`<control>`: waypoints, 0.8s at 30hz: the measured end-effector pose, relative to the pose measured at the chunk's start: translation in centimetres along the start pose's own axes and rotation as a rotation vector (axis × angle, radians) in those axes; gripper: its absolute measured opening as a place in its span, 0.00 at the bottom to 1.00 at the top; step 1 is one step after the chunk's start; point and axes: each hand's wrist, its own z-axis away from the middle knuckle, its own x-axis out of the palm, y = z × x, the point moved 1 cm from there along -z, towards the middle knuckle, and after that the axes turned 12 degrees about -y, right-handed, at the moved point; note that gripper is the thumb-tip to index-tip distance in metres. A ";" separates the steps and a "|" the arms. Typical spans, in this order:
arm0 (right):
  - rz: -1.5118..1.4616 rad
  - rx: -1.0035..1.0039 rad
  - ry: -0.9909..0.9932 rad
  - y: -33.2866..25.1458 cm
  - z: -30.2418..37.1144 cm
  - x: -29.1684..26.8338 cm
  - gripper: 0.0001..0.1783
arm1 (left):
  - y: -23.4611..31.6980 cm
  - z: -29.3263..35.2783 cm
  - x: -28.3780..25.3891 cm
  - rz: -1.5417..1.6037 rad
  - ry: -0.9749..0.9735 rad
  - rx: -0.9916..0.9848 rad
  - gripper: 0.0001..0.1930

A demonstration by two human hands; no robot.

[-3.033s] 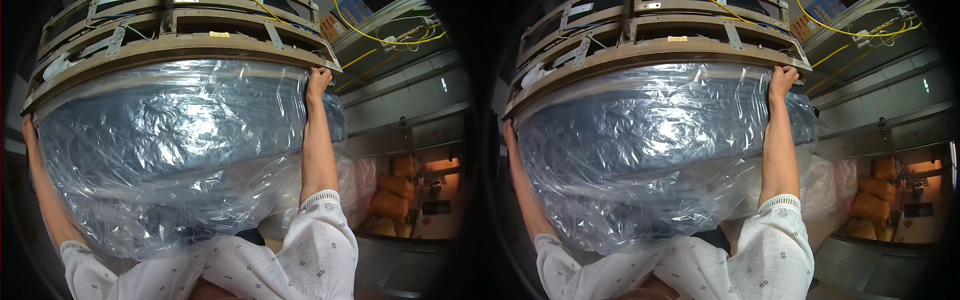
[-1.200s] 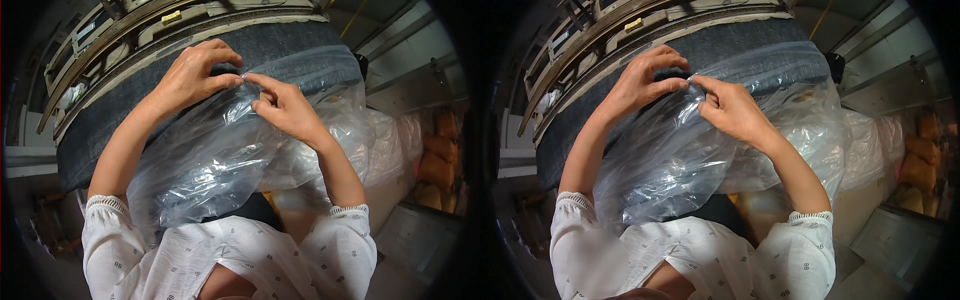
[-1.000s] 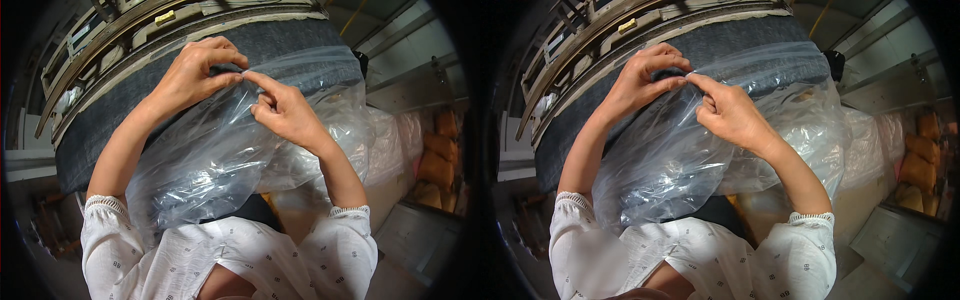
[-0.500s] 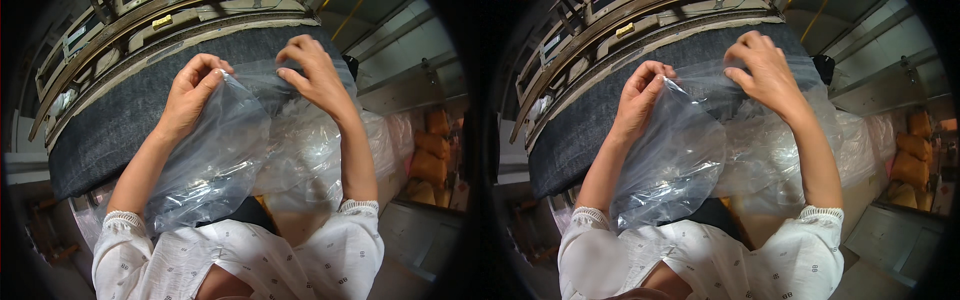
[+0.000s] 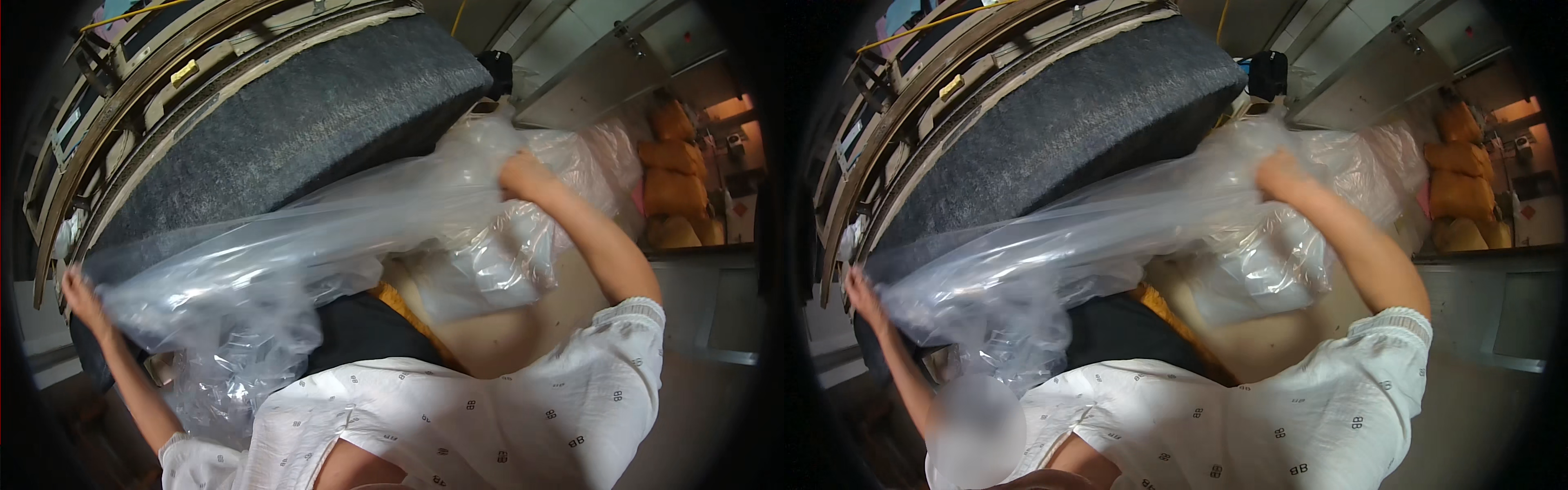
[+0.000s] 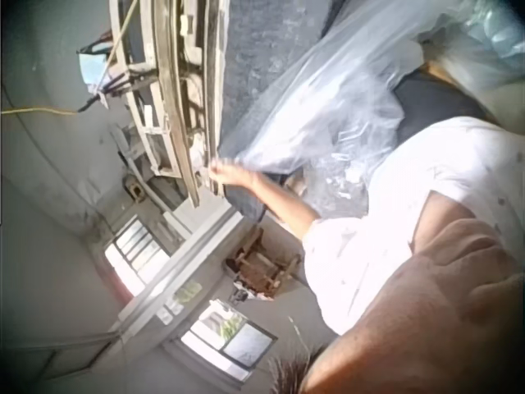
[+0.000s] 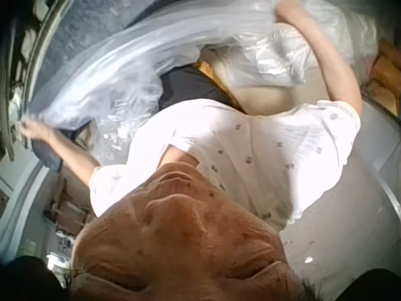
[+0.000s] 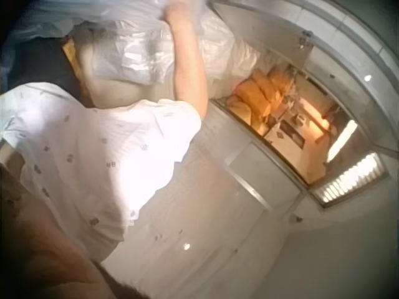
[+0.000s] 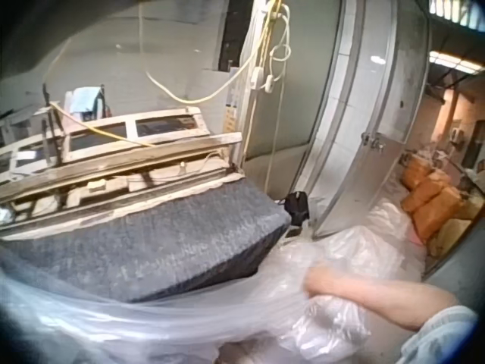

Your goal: The recorder is wrapping a large dark object, likely a plastic or rubber part, in clear plastic sheeting.

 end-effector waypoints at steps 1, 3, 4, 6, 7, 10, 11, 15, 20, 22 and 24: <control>0.046 0.101 -0.105 3.1 0.5 3.8 0.12 | -1.5 0.3 -2.3 -0.191 0.101 0.043 0.17; 0.126 0.312 -0.031 8.2 0.2 5.7 0.09 | -9.7 1.3 -14.6 -0.323 0.224 -0.013 0.18; 0.129 0.379 0.072 10.5 -0.9 5.6 0.08 | -12.4 1.7 -21.2 -0.497 0.256 -0.005 0.20; -0.012 0.585 0.261 14.2 -0.8 0.1 0.08 | -15.1 2.8 -25.2 -0.638 0.274 -0.124 0.18; -0.050 0.661 0.512 17.1 -1.7 -1.4 0.08 | -15.8 2.4 -27.1 -0.865 0.244 -0.158 0.16; -0.089 0.809 1.509 16.8 -0.5 -11.9 0.07 | -18.2 3.7 -25.9 -0.995 0.175 -0.362 0.16; -0.176 0.816 1.700 15.6 -0.1 -15.1 0.07 | -18.7 4.0 -24.5 -0.936 0.122 -0.425 0.17; -0.921 0.268 1.319 8.7 -3.9 -19.9 0.18 | -18.8 7.4 -28.7 -0.876 0.174 -0.357 0.18; -0.690 0.032 1.049 6.2 -12.6 -14.9 0.30 | -19.3 6.0 -30.5 -1.127 -0.030 -0.695 0.19; -0.582 0.092 1.059 5.7 -13.0 -15.6 0.32 | -20.2 6.0 -30.2 -1.142 0.039 -0.677 0.18; -0.821 0.004 1.028 6.1 -14.1 -16.2 0.32 | -19.2 4.9 -32.1 -1.320 0.028 -0.489 0.18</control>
